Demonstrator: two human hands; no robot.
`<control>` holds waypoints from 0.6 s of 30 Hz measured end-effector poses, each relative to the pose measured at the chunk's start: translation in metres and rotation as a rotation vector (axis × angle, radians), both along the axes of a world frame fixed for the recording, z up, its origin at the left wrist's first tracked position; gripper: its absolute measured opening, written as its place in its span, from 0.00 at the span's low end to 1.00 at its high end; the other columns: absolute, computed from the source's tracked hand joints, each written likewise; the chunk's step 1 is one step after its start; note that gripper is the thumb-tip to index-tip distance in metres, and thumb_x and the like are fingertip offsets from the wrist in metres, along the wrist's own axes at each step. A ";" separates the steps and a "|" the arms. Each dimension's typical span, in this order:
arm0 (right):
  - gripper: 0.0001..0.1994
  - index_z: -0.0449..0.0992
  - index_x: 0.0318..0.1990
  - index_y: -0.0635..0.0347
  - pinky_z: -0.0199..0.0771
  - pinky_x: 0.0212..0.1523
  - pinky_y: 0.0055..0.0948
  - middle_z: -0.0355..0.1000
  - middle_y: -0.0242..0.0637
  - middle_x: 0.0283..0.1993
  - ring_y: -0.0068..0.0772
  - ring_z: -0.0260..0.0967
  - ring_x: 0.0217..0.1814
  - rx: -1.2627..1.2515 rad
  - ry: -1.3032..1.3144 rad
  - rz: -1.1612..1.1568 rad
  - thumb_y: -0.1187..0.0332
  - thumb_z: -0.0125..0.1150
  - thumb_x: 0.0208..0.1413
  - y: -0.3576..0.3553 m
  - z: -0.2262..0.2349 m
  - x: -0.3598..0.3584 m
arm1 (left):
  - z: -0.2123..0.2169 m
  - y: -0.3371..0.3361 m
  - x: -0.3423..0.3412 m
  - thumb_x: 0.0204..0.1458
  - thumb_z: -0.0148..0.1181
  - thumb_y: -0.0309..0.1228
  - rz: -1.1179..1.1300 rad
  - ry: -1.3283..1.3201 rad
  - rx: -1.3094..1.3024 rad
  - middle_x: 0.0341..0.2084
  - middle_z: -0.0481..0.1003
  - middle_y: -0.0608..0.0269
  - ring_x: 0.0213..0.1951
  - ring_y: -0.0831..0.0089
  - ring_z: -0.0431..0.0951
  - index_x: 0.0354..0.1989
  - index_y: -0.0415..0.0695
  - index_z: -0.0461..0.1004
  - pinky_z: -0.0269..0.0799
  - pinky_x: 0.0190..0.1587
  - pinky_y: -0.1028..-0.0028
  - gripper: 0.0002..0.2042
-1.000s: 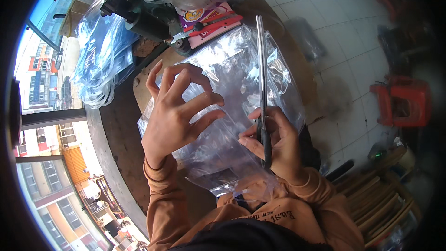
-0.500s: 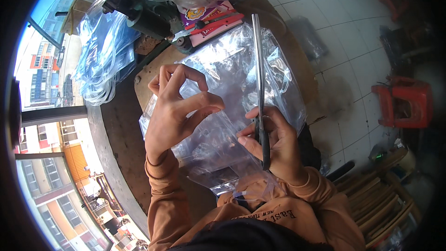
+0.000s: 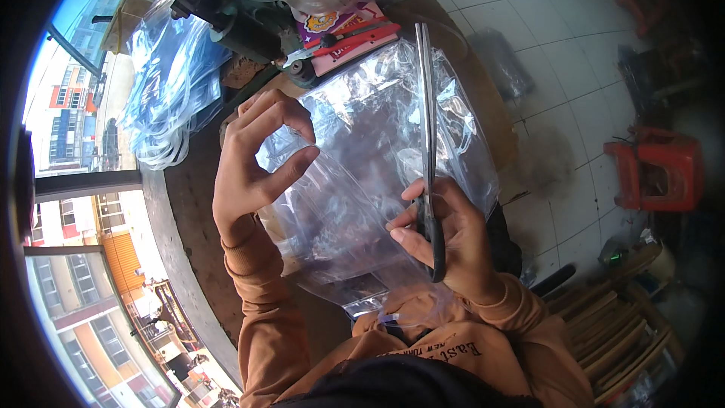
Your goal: The person cuts clear plastic bags using shears and sorts the pieces by hand.
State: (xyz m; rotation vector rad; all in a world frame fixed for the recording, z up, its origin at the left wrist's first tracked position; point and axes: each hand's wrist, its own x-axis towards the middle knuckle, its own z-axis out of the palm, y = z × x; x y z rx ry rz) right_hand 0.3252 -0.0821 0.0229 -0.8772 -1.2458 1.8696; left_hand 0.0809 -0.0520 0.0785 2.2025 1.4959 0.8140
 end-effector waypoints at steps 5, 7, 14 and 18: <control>0.18 0.63 0.44 0.63 0.68 0.37 0.17 0.65 0.33 0.40 0.22 0.70 0.38 -0.031 0.003 -0.018 0.83 0.58 0.44 0.002 -0.002 -0.001 | -0.010 0.000 0.001 0.35 0.62 0.24 0.008 -0.121 -0.051 0.25 0.70 0.70 0.31 0.71 0.66 0.25 0.47 0.73 0.51 0.36 0.72 0.07; 0.18 0.63 0.45 0.63 0.68 0.38 0.17 0.64 0.33 0.40 0.22 0.70 0.38 -0.037 0.003 -0.007 0.83 0.58 0.44 0.003 -0.002 -0.001 | -0.012 -0.001 0.002 0.35 0.61 0.23 0.025 -0.154 -0.053 0.25 0.70 0.70 0.31 0.71 0.66 0.26 0.47 0.74 0.51 0.34 0.73 0.07; 0.19 0.63 0.45 0.64 0.68 0.38 0.18 0.64 0.33 0.41 0.22 0.70 0.38 -0.039 -0.003 -0.007 0.83 0.59 0.44 0.005 -0.002 -0.001 | -0.012 0.001 0.005 0.34 0.61 0.22 0.033 -0.164 -0.049 0.25 0.69 0.69 0.31 0.71 0.66 0.26 0.47 0.74 0.53 0.34 0.73 0.08; 0.20 0.63 0.45 0.63 0.68 0.38 0.17 0.65 0.33 0.39 0.21 0.70 0.38 -0.040 0.016 -0.012 0.82 0.60 0.44 0.005 -0.005 0.000 | -0.011 -0.001 0.002 0.34 0.60 0.21 0.094 -0.199 -0.041 0.24 0.69 0.65 0.30 0.69 0.67 0.26 0.44 0.74 0.57 0.34 0.73 0.08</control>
